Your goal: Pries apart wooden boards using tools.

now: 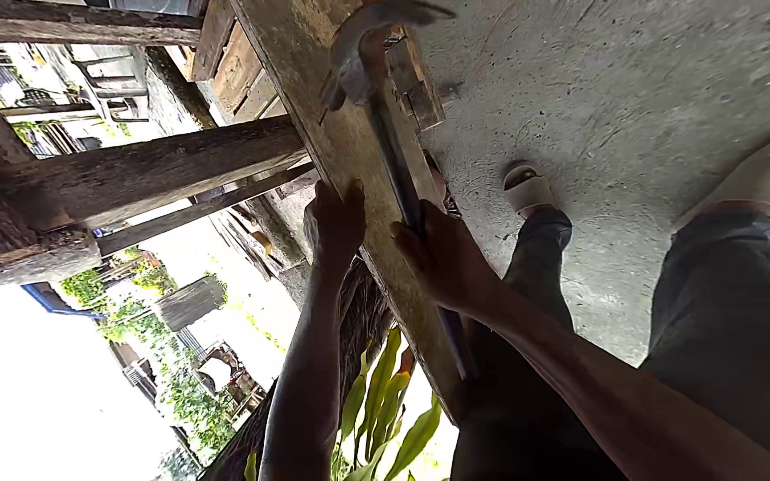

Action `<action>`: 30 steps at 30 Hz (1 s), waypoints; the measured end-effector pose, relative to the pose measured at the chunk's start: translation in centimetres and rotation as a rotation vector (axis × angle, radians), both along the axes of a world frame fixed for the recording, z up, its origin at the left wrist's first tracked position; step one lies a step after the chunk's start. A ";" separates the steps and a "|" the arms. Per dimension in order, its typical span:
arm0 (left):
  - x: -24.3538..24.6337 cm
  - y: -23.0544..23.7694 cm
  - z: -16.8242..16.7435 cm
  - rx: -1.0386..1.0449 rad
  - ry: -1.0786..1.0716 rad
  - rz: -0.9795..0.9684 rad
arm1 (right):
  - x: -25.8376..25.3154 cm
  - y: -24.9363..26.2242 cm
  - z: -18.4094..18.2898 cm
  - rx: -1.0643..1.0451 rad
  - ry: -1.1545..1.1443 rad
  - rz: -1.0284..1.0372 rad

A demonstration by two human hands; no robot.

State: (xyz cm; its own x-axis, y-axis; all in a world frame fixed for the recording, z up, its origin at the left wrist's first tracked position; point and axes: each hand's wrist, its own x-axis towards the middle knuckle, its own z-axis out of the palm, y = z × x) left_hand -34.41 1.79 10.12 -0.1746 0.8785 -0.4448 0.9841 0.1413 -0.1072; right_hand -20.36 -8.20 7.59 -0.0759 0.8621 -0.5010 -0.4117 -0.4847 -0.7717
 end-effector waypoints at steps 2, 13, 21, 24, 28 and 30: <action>-0.4 0.1 -0.2 0.003 -0.058 0.009 | 1.3 -0.1 0.7 -0.003 -0.015 -0.023; 0.0 0.4 -0.6 0.026 -0.076 0.043 | 0.8 -0.2 0.6 -0.005 -0.076 -0.010; -0.1 0.2 -0.7 0.030 -0.078 0.039 | -2.0 -1.1 0.9 0.000 -0.080 -0.232; 0.5 0.1 -0.2 0.020 -0.034 0.012 | 0.0 0.2 1.0 0.040 -0.133 0.047; -0.1 -0.1 -0.6 0.030 -0.119 0.027 | 1.7 -1.1 2.9 0.108 -0.113 -0.512; -0.3 0.0 -0.6 0.025 -0.134 0.070 | 0.4 -1.3 2.8 0.108 -0.101 -0.571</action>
